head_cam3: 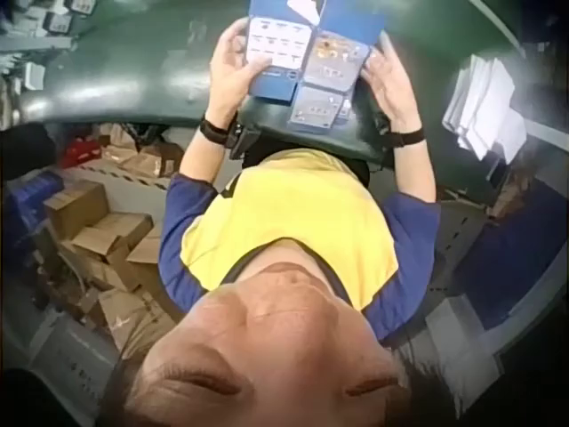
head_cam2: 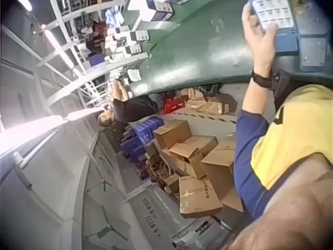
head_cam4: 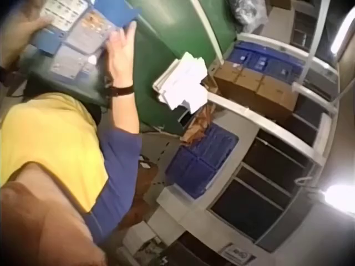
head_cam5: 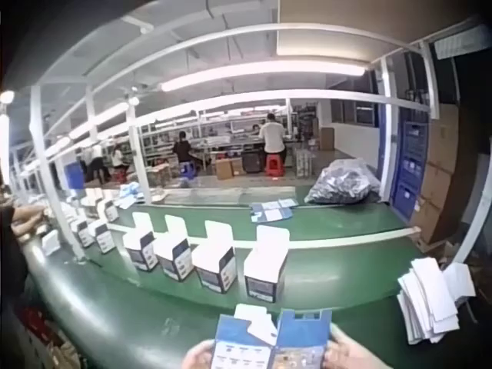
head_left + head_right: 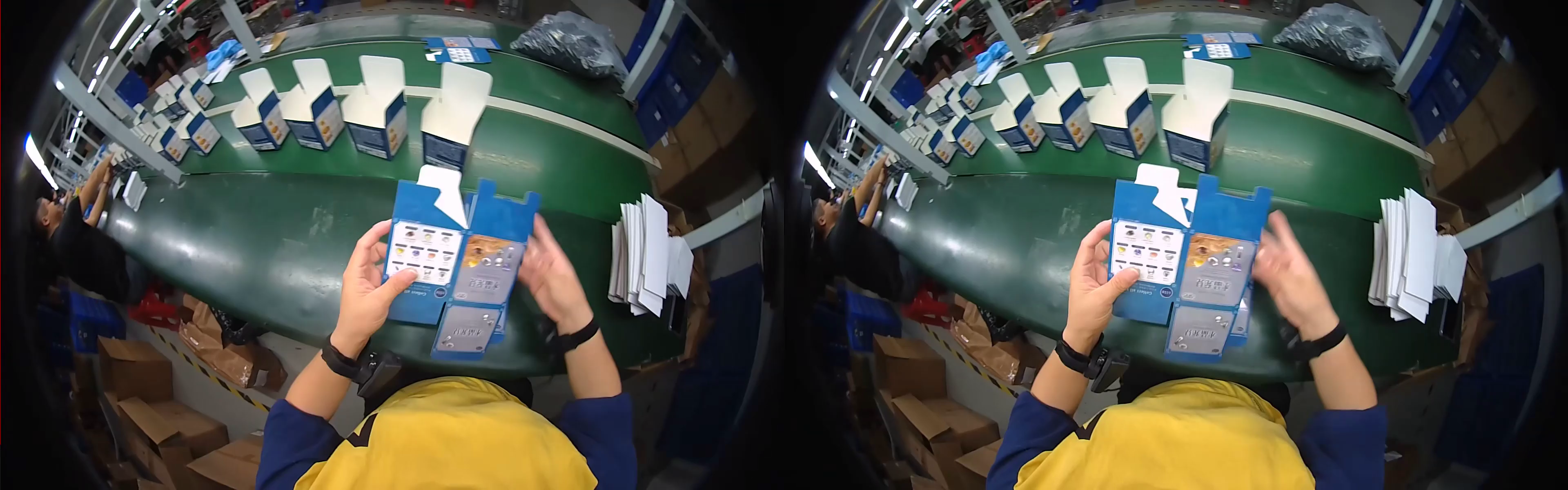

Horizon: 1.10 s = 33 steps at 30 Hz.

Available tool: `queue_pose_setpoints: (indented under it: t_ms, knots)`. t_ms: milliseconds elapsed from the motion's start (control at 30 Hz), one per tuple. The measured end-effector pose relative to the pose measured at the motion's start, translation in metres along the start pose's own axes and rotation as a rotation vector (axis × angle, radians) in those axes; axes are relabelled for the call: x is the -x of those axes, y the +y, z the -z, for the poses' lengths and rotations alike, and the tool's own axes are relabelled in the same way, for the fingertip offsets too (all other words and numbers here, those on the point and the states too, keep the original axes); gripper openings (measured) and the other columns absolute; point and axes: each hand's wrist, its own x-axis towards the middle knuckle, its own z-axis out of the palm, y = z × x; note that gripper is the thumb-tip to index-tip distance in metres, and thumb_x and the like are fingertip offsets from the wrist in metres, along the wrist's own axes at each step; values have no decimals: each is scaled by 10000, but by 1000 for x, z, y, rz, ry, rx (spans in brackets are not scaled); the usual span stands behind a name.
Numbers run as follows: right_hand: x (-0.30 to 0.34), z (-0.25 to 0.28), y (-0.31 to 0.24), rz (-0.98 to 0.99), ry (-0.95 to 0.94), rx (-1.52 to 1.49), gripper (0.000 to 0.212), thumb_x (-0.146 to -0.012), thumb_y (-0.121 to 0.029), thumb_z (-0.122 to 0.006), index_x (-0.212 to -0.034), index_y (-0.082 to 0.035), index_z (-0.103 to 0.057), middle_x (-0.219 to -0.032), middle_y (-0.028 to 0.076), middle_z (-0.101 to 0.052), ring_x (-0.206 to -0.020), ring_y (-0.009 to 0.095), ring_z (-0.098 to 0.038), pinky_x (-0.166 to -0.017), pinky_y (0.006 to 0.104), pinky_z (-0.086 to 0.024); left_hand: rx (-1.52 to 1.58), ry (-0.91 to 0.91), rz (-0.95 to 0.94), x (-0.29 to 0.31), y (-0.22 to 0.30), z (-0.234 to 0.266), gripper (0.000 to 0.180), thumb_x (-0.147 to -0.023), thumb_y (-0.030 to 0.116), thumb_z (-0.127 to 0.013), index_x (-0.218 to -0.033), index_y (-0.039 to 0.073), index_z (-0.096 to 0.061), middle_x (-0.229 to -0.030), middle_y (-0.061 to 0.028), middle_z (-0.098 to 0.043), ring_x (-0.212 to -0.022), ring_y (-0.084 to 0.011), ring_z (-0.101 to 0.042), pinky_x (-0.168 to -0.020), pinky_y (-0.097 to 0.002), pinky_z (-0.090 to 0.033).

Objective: The person folds blue and white boxes, inserts white paper leaflets and brown cardboard pieces into them, and places the boxes on a conveyor belt. After clearing the workspace, they gather discarded box flats from the floor and stack them on the table.

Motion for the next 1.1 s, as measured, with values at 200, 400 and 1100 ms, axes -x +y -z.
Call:
queue_pose_setpoints:
  t_ms: [200, 400, 1100]
  knots:
    - [27, -31, -20, 557, -245, 877, 472, -795, -78, -656, -1240, -12, -511, -1243, 144, -552, -1136, 297, -540, -952, 331, -420, -178, -27, -361, -37, 21, -26, 729, -742, 236, -762, -1318, 9, -376, -1220, -150, -500, -1161, -219, -465, -986, -335, -354]
    - [25, -35, -15, 829, -392, 905, 510, -737, -86, -696, -1209, 4, -526, -1256, 168, -533, -1137, 306, -534, -950, 363, -420, -147, 33, -549, -32, 23, -43, 763, -711, 362, -769, -1286, 13, -410, -1205, -141, -503, -1129, -232, -479, -974, -334, -356]
    - [41, -3, -29, 673, -464, 397, 1297, -444, -279, -918, -1442, -60, -119, -1442, 158, -260, -1337, 259, -264, -1096, 388, -195, -768, -319, -1040, -18, 7, -57, 786, -685, 11, -687, -1348, 257, -345, -1271, -172, -375, -1204, -383, -407, -1049, -608, -165]
